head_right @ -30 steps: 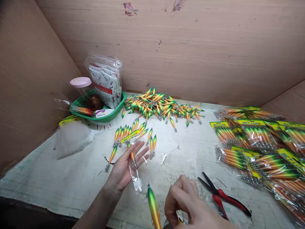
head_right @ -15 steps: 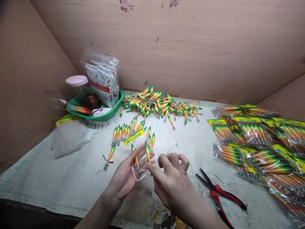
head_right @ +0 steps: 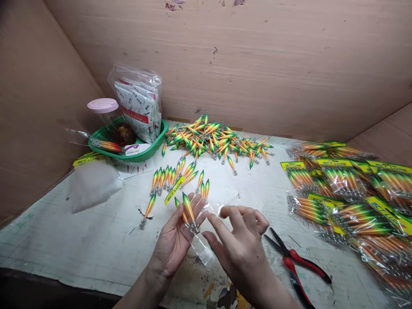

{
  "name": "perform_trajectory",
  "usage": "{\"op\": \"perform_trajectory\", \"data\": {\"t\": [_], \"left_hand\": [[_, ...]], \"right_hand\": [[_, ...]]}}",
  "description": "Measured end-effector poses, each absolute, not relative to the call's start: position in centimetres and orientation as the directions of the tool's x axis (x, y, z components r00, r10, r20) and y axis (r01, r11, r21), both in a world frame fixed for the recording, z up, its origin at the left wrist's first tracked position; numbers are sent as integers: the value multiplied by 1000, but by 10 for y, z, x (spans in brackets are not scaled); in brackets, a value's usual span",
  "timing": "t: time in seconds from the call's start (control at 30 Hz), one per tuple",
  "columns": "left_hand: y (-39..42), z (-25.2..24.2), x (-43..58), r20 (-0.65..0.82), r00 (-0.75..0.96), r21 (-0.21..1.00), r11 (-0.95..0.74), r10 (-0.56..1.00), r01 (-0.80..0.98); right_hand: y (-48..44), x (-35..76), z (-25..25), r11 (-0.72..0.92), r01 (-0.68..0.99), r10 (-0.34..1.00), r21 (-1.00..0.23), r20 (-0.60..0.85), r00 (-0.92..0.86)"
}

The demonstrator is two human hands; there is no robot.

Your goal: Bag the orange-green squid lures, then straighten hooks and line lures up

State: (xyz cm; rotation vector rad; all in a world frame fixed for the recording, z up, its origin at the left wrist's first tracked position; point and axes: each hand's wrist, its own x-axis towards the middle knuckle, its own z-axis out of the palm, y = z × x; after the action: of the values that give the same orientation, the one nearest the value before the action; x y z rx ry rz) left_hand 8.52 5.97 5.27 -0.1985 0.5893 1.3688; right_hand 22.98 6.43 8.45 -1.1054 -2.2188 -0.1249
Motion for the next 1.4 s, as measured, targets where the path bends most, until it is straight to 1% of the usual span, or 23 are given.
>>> {"op": "perform_trajectory", "data": {"t": [0.17,0.23,0.3,0.37,0.43,0.47,0.5,0.57,0.63,0.7,0.77,0.83,0.87,0.9,0.97,1.2,1.33,1.4], "left_hand": [[57,54,81,-484,131,173,241,865,-955],[57,53,75,-497,103,180,218,862,-959],[58,52,69,-507,35,222,169,861,-960],[60,50,64,-522,16,258,176,853,-950],[62,50,62,-539,30,276,210,842,-938],[62,50,62,-546,33,281,220,837,-934],[62,50,62,-553,29,286,223,833,-932],[62,50,63,-563,13,301,220,826,-928],[60,49,64,-569,17,310,233,822,-922],[59,48,65,-578,10,321,239,816,-916],[58,48,66,-591,0,326,239,807,-915],[58,49,67,-600,2,326,246,800,-913],[58,50,68,-597,8,325,250,802,-912],[58,52,69,-592,15,325,256,806,-910],[57,54,71,-583,28,329,267,812,-906],[56,50,73,-528,51,375,286,848,-882],[55,45,74,-461,85,376,281,883,-883],[55,46,75,-449,94,372,282,888,-884]], "right_hand": [[65,232,88,638,726,694,-257,599,-398],[70,237,86,636,693,711,-339,607,-355],[81,243,79,606,685,746,-406,589,-310],[95,247,65,585,688,790,-430,496,-361],[107,245,50,593,657,805,-465,355,-475],[111,243,45,593,625,802,-508,301,-516],[113,240,42,585,587,800,-559,282,-529],[112,234,47,567,517,813,-641,339,-473],[104,232,62,582,457,811,-673,435,-391],[94,234,79,628,409,776,-662,491,-396],[84,235,91,689,401,716,-603,482,-505],[76,233,93,750,449,655,-486,448,-609],[74,231,91,768,487,638,-415,438,-633],[72,229,88,774,522,633,-357,436,-640],[71,225,82,764,567,641,-306,452,-620],[73,227,75,725,603,684,-332,451,-573],[73,228,73,708,618,702,-343,439,-560],[72,227,74,700,627,710,-340,424,-562]]}}
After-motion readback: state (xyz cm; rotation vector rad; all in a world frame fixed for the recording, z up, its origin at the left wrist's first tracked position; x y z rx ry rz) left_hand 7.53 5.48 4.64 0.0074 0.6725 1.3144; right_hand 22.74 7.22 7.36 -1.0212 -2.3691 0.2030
